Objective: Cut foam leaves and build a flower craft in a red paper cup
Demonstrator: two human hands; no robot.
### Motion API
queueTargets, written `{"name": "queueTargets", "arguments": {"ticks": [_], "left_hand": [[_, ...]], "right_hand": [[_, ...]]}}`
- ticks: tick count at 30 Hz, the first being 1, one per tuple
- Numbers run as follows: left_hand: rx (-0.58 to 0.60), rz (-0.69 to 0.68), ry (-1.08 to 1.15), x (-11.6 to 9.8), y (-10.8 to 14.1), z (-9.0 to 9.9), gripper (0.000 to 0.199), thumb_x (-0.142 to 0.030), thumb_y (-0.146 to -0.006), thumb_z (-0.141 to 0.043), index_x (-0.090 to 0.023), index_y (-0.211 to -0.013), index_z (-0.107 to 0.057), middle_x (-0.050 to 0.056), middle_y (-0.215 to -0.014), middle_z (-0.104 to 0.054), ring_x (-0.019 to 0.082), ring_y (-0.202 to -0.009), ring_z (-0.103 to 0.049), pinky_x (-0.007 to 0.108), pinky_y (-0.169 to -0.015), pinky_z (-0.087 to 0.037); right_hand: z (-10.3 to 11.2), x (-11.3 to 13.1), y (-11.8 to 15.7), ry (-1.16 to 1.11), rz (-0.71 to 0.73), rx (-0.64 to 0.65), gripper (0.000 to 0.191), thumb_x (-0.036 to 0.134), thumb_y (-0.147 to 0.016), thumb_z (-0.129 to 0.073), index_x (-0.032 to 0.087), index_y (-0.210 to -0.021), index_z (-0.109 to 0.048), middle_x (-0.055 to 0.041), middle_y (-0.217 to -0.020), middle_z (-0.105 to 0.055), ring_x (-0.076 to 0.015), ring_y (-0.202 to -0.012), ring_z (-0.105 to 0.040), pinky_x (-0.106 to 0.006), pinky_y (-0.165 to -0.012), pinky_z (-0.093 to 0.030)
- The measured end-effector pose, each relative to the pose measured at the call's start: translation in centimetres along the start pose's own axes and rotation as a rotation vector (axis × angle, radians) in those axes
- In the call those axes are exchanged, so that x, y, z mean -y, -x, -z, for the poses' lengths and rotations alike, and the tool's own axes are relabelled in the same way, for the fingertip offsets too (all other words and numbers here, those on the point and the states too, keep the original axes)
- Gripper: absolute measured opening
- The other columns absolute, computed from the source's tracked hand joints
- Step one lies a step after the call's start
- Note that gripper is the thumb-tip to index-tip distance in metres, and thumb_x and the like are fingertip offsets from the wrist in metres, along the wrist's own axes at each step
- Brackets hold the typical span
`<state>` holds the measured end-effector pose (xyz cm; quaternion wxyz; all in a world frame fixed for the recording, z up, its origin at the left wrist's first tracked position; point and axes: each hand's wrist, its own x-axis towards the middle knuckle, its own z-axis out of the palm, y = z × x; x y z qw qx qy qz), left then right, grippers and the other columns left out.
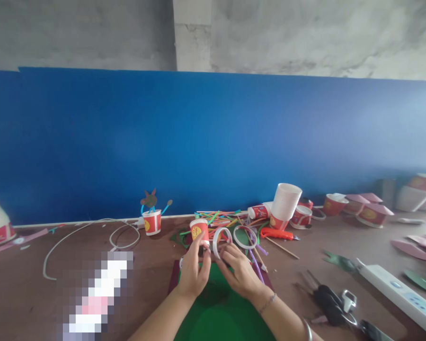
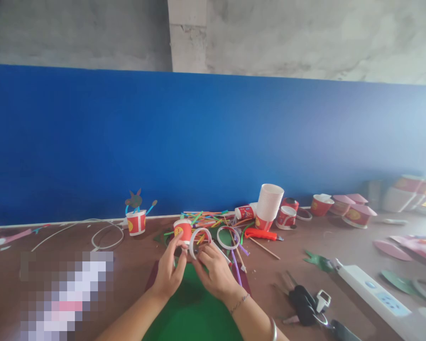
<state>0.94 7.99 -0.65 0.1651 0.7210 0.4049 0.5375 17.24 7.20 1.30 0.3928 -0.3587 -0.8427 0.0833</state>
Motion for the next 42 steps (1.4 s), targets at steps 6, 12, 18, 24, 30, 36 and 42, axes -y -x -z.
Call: {"name": "queueTargets", "arguments": {"ticks": [6, 12, 18, 24, 30, 36, 42], "left_hand": [[0.158, -0.08, 0.044, -0.2, -0.1, 0.5, 0.045, -0.025, -0.088, -0.039, -0.02, -0.133, -0.035, 0.011, -0.124, -0.051, 0.022, -0.114, -0.048, 0.038, -0.094, -0.041], [0.144, -0.118, 0.024, -0.3, 0.0, 0.2, 0.045, -0.024, -0.083, -0.048, -0.02, -0.127, -0.042, 0.011, -0.118, -0.056, 0.023, -0.108, -0.053, 0.038, -0.093, -0.043], [-0.009, 0.036, 0.081, 0.0, -0.4, 0.3, 0.033, -0.022, -0.088, -0.041, -0.017, -0.119, -0.05, 0.01, -0.112, -0.06, 0.02, -0.104, -0.055, 0.033, -0.089, -0.045], [0.183, -0.149, 0.039, -0.6, -0.6, 0.6, 0.041, -0.02, -0.086, -0.046, -0.022, -0.126, -0.044, 0.008, -0.101, -0.06, 0.018, -0.092, -0.057, 0.03, -0.081, -0.048], [0.253, -0.23, -0.012, -0.3, -0.3, 0.6, 0.044, -0.013, -0.086, -0.035, -0.022, -0.129, -0.041, 0.01, -0.108, -0.057, 0.02, -0.101, -0.053, 0.035, -0.087, -0.045], [0.135, -0.032, 0.061, 0.1, -0.5, 0.3, 0.018, -0.017, -0.085, -0.038, -0.018, -0.093, -0.054, 0.006, -0.089, -0.06, 0.017, -0.084, -0.057, 0.029, -0.076, -0.047], [0.057, 0.088, 0.16, -0.3, -0.7, 0.4, 0.017, -0.023, -0.086, -0.04, -0.017, -0.09, -0.055, 0.005, -0.086, -0.063, 0.016, -0.08, -0.06, 0.027, -0.073, -0.049]], "right_hand": [[0.2, 0.5, -0.1, 0.022, 0.122, -0.003, 0.011, 0.021, -0.081, -0.053, 0.019, -0.072, -0.059, -0.0046, -0.08, -0.057, -0.0189, -0.084, -0.054, -0.039, -0.085, -0.045], [0.0, 0.4, -0.1, 0.046, 0.142, -0.019, 0.013, 0.023, -0.082, -0.05, 0.021, -0.075, -0.061, -0.0058, -0.082, -0.058, -0.0208, -0.087, -0.055, -0.039, -0.079, -0.047], [-0.5, -0.3, 0.5, 0.095, 0.079, 0.001, 0.012, 0.017, -0.083, -0.048, 0.02, -0.087, -0.059, -0.0051, -0.077, -0.06, -0.0182, -0.075, -0.055, -0.033, -0.069, -0.046], [-0.5, -0.7, 0.9, 0.152, 0.031, -0.024, 0.015, 0.021, -0.087, -0.045, 0.02, -0.079, -0.057, -0.0024, -0.065, -0.056, -0.0146, -0.061, -0.052, -0.025, -0.055, -0.04], [-0.4, -0.2, 0.8, 0.035, 0.003, -0.028, 0.02, 0.01, -0.079, -0.046, 0.018, -0.094, -0.056, -0.0061, -0.078, -0.06, -0.0181, -0.073, -0.057, -0.029, -0.064, -0.048], [-0.4, 0.0, 0.6, -0.03, 0.015, -0.072, 0.026, 0.007, -0.076, -0.045, 0.019, -0.096, -0.055, -0.0077, -0.086, -0.061, -0.0195, -0.081, -0.058, -0.034, -0.071, -0.05], [0.1, -0.1, 0.5, 0.119, 0.093, -0.148, 0.02, 0.013, -0.08, -0.049, 0.021, -0.096, -0.058, -0.0082, -0.098, -0.063, -0.0231, -0.099, -0.054, -0.042, -0.086, -0.042]]}}
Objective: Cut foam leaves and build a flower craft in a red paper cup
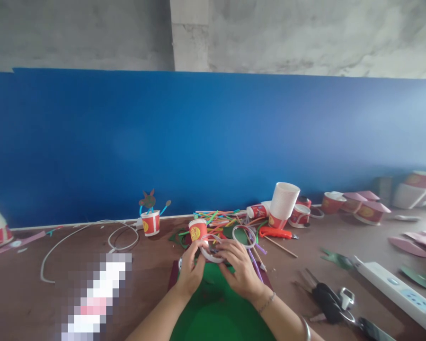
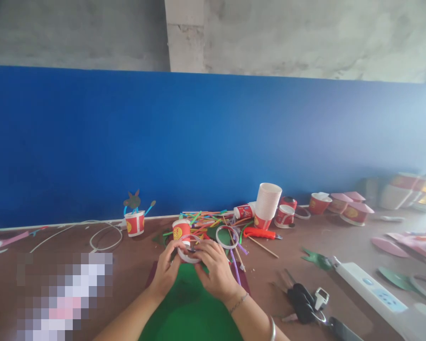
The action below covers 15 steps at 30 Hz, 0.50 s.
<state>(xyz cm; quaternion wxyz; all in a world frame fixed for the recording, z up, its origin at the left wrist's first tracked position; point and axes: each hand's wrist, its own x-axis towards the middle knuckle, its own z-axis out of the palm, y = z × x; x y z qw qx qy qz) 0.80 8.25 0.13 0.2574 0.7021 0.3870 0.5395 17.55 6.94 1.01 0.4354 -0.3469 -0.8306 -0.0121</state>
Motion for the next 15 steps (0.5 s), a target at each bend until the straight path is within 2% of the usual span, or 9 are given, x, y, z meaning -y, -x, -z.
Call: {"name": "queueTargets", "arguments": {"ticks": [2, 4, 7, 12, 15], "left_hand": [[0.015, -0.084, -0.083, 0.1, 0.1, 0.0, 0.024, -0.022, -0.086, -0.042, -0.017, -0.107, -0.054, 0.008, -0.101, -0.063, 0.018, -0.094, -0.059, 0.03, -0.082, -0.047], [0.092, -0.208, -0.186, 0.4, 0.3, -0.1, 0.034, -0.019, -0.086, -0.042, -0.02, -0.12, -0.048, 0.009, -0.11, -0.061, 0.019, -0.102, -0.057, 0.031, -0.087, -0.045], [0.198, -0.29, -0.253, 0.9, 0.5, -0.2, 0.034, -0.017, -0.088, -0.038, -0.023, -0.12, -0.05, 0.008, -0.104, -0.064, 0.018, -0.099, -0.058, 0.031, -0.084, -0.047], [0.06, -0.105, -0.184, 1.1, 0.4, -0.3, 0.025, -0.026, -0.088, -0.04, -0.019, -0.108, -0.055, 0.009, -0.103, -0.064, 0.02, -0.096, -0.059, 0.032, -0.081, -0.049], [-0.009, -0.018, -0.084, 0.9, 0.3, -0.4, 0.03, -0.029, -0.087, -0.043, -0.018, -0.113, -0.052, 0.008, -0.097, -0.065, 0.019, -0.089, -0.061, 0.031, -0.075, -0.051]], "right_hand": [[0.0, -0.2, 0.2, 0.04, -0.014, 0.034, 0.014, 0.016, -0.083, -0.05, 0.02, -0.093, -0.058, -0.0061, -0.084, -0.064, -0.0202, -0.085, -0.057, -0.038, -0.077, -0.043], [-0.1, -0.3, 0.3, 0.067, -0.011, 0.053, 0.01, 0.018, -0.085, -0.049, 0.02, -0.086, -0.058, -0.0032, -0.07, -0.061, -0.017, -0.07, -0.055, -0.034, -0.07, -0.041], [-0.1, -0.1, 0.3, 0.08, 0.021, 0.048, 0.012, 0.022, -0.086, -0.048, 0.019, -0.08, -0.058, -0.001, -0.06, -0.056, -0.0151, -0.061, -0.052, -0.032, -0.067, -0.039], [0.5, 0.6, -0.2, 0.014, 0.018, 0.054, 0.012, 0.02, -0.084, -0.046, 0.02, -0.085, -0.058, -0.001, -0.063, -0.056, -0.0158, -0.062, -0.052, -0.032, -0.067, -0.038], [0.7, 0.8, -0.3, -0.017, 0.005, 0.059, 0.016, 0.016, -0.085, -0.041, 0.019, -0.08, -0.056, -0.0018, -0.064, -0.055, -0.0164, -0.064, -0.052, -0.033, -0.069, -0.039]]}}
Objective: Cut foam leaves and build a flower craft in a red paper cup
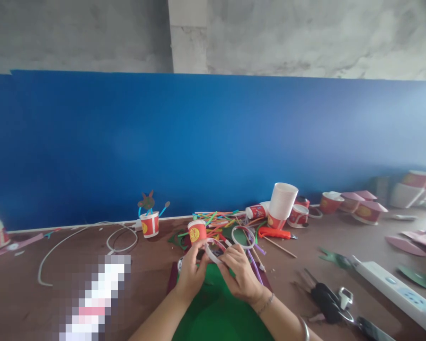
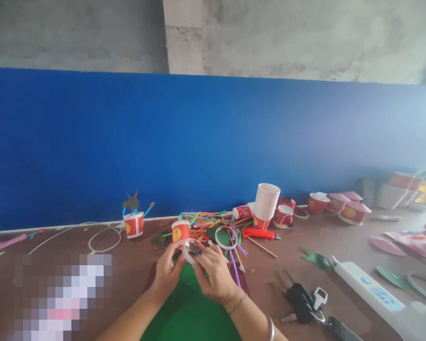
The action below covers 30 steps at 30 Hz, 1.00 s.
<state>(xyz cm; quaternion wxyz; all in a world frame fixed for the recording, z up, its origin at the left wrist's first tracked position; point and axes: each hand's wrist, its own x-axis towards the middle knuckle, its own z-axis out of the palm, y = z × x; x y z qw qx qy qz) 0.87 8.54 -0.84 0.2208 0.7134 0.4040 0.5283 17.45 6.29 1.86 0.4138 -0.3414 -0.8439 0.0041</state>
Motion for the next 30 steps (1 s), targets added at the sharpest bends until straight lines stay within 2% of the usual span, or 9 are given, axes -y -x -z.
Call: {"name": "queueTargets", "arguments": {"ticks": [3, 7, 10, 14, 27, 30], "left_hand": [[-0.065, 0.051, 0.03, -0.11, -0.09, -0.05, 0.036, -0.031, -0.086, -0.046, -0.018, -0.119, -0.048, 0.007, -0.092, -0.065, 0.019, -0.086, -0.061, 0.033, -0.077, -0.051], [-0.096, -0.027, -0.041, 0.13, -0.22, 0.03, 0.033, -0.028, -0.085, -0.048, -0.017, -0.116, -0.052, 0.011, -0.111, -0.06, 0.022, -0.104, -0.055, 0.036, -0.089, -0.046], [-0.056, -0.117, -0.061, 0.13, -0.23, 0.16, 0.034, -0.024, -0.086, -0.046, -0.019, -0.119, -0.051, 0.012, -0.118, -0.056, 0.022, -0.111, -0.051, 0.037, -0.094, -0.043], [-0.004, -0.181, -0.068, -0.38, -0.14, 0.32, 0.036, -0.019, -0.087, -0.045, -0.02, -0.123, -0.049, 0.011, -0.12, -0.055, 0.022, -0.113, -0.05, 0.036, -0.095, -0.042], [0.105, -0.429, -0.103, -0.39, -0.01, 0.32, 0.048, -0.006, -0.085, -0.042, -0.024, -0.13, -0.041, 0.01, -0.111, -0.056, 0.019, -0.105, -0.053, 0.033, -0.088, -0.047], [0.153, -0.419, -0.158, -0.31, 0.09, 0.3, 0.046, -0.006, -0.086, -0.04, -0.025, -0.128, -0.044, 0.01, -0.111, -0.055, 0.017, -0.102, -0.054, 0.031, -0.086, -0.047]], "right_hand": [[-0.05, -0.18, 0.1, -0.015, -0.024, 0.001, 0.019, 0.015, -0.086, -0.038, 0.019, -0.074, -0.051, -0.003, -0.067, -0.054, -0.0167, -0.065, -0.05, -0.033, -0.069, -0.04], [-0.16, -0.34, 0.18, -0.068, -0.027, 0.036, 0.017, 0.014, -0.087, -0.037, 0.019, -0.082, -0.053, -0.0045, -0.073, -0.055, -0.0177, -0.071, -0.05, -0.034, -0.071, -0.041], [-0.2, -0.28, 0.07, -0.114, -0.029, 0.064, 0.019, 0.013, -0.088, -0.034, 0.019, -0.087, -0.053, -0.0056, -0.078, -0.056, -0.0185, -0.076, -0.05, -0.036, -0.074, -0.041], [-0.34, -0.33, -0.01, -0.128, -0.027, 0.076, 0.019, 0.015, -0.089, -0.034, 0.019, -0.083, -0.051, -0.0061, -0.079, -0.056, -0.0188, -0.076, -0.05, -0.037, -0.075, -0.042], [-0.56, -0.75, 0.13, -0.118, -0.014, 0.041, 0.015, 0.011, -0.087, -0.037, 0.02, -0.08, -0.048, -0.0047, -0.075, -0.054, -0.018, -0.072, -0.048, -0.036, -0.073, -0.04], [-0.53, -0.7, 0.15, -0.101, 0.012, 0.02, 0.014, 0.011, -0.085, -0.039, 0.019, -0.083, -0.051, -0.0051, -0.075, -0.055, -0.0184, -0.072, -0.05, -0.036, -0.073, -0.04]]}}
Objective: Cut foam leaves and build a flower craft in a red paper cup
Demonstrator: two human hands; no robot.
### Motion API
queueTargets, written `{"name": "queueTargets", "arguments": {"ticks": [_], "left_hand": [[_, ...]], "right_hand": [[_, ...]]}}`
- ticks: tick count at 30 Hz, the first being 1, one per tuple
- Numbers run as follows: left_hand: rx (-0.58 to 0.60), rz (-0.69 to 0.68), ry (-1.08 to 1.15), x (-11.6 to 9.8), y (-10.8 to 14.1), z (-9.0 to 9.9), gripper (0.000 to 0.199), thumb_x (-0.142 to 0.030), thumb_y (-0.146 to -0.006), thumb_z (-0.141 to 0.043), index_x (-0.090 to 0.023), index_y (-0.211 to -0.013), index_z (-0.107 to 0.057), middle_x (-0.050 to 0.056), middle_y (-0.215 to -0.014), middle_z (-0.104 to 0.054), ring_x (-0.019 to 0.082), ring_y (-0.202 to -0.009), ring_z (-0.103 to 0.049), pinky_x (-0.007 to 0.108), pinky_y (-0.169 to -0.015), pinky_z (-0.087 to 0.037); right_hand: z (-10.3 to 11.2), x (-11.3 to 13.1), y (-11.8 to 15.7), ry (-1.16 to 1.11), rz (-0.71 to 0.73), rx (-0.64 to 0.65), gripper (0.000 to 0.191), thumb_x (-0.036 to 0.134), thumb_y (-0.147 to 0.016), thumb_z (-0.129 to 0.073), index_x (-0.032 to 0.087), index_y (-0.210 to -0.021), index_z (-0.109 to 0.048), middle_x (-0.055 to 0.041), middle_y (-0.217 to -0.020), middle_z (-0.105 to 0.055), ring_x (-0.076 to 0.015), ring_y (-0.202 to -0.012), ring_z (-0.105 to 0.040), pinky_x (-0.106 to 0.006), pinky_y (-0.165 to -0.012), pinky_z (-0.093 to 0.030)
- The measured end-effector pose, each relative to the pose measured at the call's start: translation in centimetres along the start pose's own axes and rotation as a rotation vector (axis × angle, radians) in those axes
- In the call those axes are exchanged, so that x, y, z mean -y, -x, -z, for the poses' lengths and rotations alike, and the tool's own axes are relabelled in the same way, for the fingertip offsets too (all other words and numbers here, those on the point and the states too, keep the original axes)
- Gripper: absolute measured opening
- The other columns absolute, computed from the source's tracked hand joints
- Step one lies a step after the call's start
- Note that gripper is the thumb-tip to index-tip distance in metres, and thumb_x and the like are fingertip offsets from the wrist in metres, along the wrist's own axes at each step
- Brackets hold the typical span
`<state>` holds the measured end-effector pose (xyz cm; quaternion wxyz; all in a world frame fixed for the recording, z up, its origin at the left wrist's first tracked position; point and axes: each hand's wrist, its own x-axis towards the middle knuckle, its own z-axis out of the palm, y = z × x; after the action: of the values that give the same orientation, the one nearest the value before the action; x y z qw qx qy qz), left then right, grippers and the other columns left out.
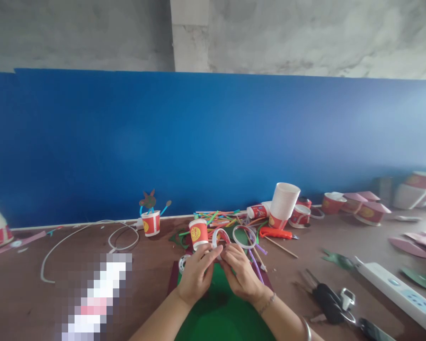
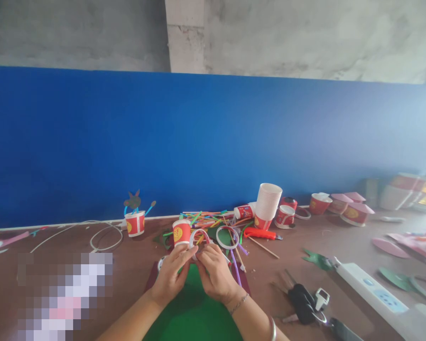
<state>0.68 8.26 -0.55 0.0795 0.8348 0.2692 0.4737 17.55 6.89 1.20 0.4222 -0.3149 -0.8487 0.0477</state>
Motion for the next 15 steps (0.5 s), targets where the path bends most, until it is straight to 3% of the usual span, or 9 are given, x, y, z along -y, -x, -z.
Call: {"name": "queueTargets", "arguments": {"ticks": [3, 7, 9, 15], "left_hand": [[-0.008, 0.075, 0.027, 0.1, 0.05, -0.1, 0.038, -0.009, -0.086, -0.04, -0.024, -0.121, -0.05, 0.008, -0.107, -0.057, 0.017, -0.1, -0.055, 0.03, -0.084, -0.047], [-0.155, 0.258, 0.128, 0.4, -0.17, -0.27, 0.026, -0.015, -0.088, -0.04, -0.021, -0.11, -0.054, 0.007, -0.105, -0.059, 0.017, -0.099, -0.056, 0.031, -0.086, -0.046], [-0.173, 0.309, 0.14, 0.53, -0.24, -0.34, 0.025, -0.017, -0.088, -0.04, -0.021, -0.108, -0.054, 0.007, -0.105, -0.06, 0.017, -0.099, -0.056, 0.031, -0.086, -0.045], [-0.067, 0.228, 0.061, 0.12, -0.15, -0.19, 0.042, -0.014, -0.086, -0.042, -0.022, -0.128, -0.042, 0.009, -0.109, -0.058, 0.018, -0.101, -0.055, 0.032, -0.087, -0.045]], "right_hand": [[0.04, 0.22, -0.03, 0.026, 0.006, 0.002, 0.013, 0.013, -0.084, -0.043, 0.019, -0.078, -0.053, -0.0038, -0.07, -0.055, -0.0178, -0.07, -0.05, -0.036, -0.072, -0.04], [0.09, 0.55, -0.12, 0.018, -0.008, 0.013, 0.014, 0.014, -0.084, -0.043, 0.019, -0.078, -0.055, -0.0035, -0.071, -0.057, -0.0177, -0.072, -0.05, -0.037, -0.074, -0.039], [0.08, 0.58, -0.11, 0.008, -0.016, 0.015, 0.014, 0.014, -0.085, -0.043, 0.019, -0.08, -0.055, -0.0035, -0.072, -0.057, -0.0176, -0.073, -0.05, -0.037, -0.075, -0.039], [-0.3, -0.12, 0.27, 0.06, -0.091, -0.018, 0.018, 0.014, -0.086, -0.042, 0.019, -0.071, -0.05, -0.0026, -0.066, -0.051, -0.0167, -0.067, -0.048, -0.033, -0.069, -0.038]]}}
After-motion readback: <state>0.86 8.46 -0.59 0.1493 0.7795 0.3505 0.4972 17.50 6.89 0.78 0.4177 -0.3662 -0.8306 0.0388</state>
